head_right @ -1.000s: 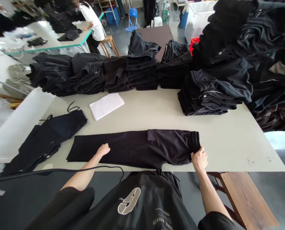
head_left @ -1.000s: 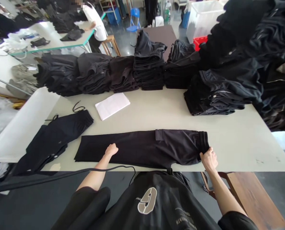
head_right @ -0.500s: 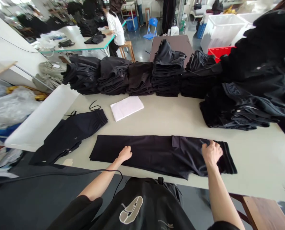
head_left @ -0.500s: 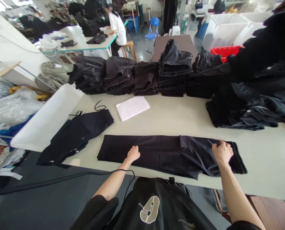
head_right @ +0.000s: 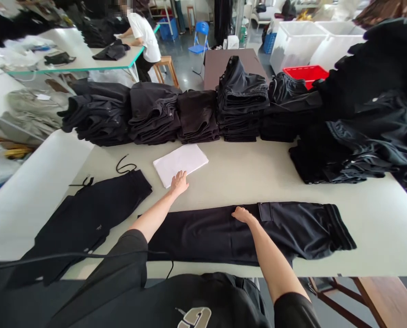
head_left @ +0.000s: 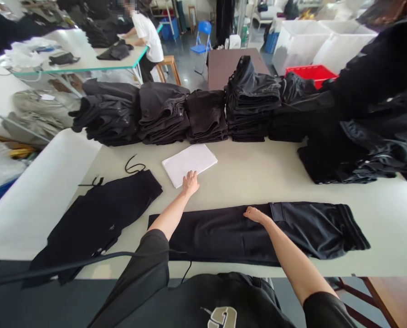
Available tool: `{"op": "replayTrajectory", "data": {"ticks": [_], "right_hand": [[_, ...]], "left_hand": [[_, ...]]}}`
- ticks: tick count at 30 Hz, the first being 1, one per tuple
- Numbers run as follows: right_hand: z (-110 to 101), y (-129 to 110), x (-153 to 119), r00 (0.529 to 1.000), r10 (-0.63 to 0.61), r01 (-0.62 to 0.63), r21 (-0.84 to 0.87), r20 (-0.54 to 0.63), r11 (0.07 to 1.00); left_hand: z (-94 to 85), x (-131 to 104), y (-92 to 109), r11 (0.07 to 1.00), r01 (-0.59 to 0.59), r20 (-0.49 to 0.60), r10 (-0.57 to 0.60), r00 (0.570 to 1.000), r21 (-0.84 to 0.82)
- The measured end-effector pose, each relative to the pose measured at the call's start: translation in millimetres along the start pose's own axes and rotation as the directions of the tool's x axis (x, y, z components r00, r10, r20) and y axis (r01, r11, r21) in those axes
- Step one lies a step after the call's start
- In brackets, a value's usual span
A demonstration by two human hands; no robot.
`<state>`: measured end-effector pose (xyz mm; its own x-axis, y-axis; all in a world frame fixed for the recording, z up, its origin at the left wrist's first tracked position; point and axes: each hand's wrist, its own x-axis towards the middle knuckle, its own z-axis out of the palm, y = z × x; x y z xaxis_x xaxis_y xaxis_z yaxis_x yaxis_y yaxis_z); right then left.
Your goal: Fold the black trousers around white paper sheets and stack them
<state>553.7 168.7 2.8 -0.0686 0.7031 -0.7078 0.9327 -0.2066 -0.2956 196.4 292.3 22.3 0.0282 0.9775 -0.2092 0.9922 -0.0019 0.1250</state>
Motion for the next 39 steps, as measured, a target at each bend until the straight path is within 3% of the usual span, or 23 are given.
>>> {"op": "replayTrajectory", "data": {"ticks": [3,6,8,12,15,17,21,24,29,32,36,39], "right_hand": [[-5.0,2.8,6.8,0.999,0.014,-0.015,0.026,0.033,1.000],[-2.0,5.5,11.4,0.998,0.032,-0.034,0.032,0.048,0.999],[2.6,8.5,13.4,0.998,0.039,-0.040,0.032,0.050,0.999],[11.2,15.9,16.3,0.998,0.035,-0.038,0.048,0.054,0.998],[15.1,20.5,17.4,0.998,0.035,-0.038,0.065,0.045,0.997],[16.0,22.8,17.2,0.999,0.029,-0.031,0.081,0.031,0.996],[13.9,25.5,15.3,1.000,0.000,-0.003,0.120,0.023,0.993],[11.4,24.8,13.1,1.000,-0.008,0.004,0.139,0.028,0.990],[8.4,18.8,8.5,1.000,0.017,-0.019,0.177,0.011,0.984],[5.8,12.9,8.6,1.000,-0.004,-0.004,0.262,0.030,0.965],[-3.4,-4.9,18.1,0.994,-0.088,0.056,0.366,0.072,0.929],[-18.1,-31.9,34.9,0.989,-0.147,0.125,0.541,-0.002,0.832]], "left_hand": [[6.9,37.4,8.6,0.999,0.046,0.036,-0.045,0.998,-0.022],[21.1,49.5,11.2,0.998,0.053,0.023,-0.052,0.998,-0.021],[31.1,40.6,3.9,1.000,0.007,-0.009,-0.007,1.000,0.001],[41.3,-1.6,-26.9,0.993,-0.112,-0.010,0.112,0.994,0.027],[35.3,-25.2,-47.6,0.985,-0.167,0.036,0.165,0.986,0.033],[27.0,-26.8,-52.5,0.973,-0.229,0.075,0.225,0.971,0.040],[13.5,-4.1,-36.6,0.899,-0.435,0.170,0.420,0.891,0.057],[11.8,17.2,-10.9,0.876,-0.476,0.231,0.450,0.863,0.072],[17.6,35.5,31.6,0.919,-0.369,0.221,0.334,0.916,0.139],[21.3,35.6,46.8,0.928,-0.322,0.170,0.292,0.941,0.186],[23.3,31.3,47.9,0.961,-0.234,0.103,0.220,0.970,0.149],[20.8,28.9,37.4,0.972,-0.214,0.080,0.206,0.975,0.102]]}}
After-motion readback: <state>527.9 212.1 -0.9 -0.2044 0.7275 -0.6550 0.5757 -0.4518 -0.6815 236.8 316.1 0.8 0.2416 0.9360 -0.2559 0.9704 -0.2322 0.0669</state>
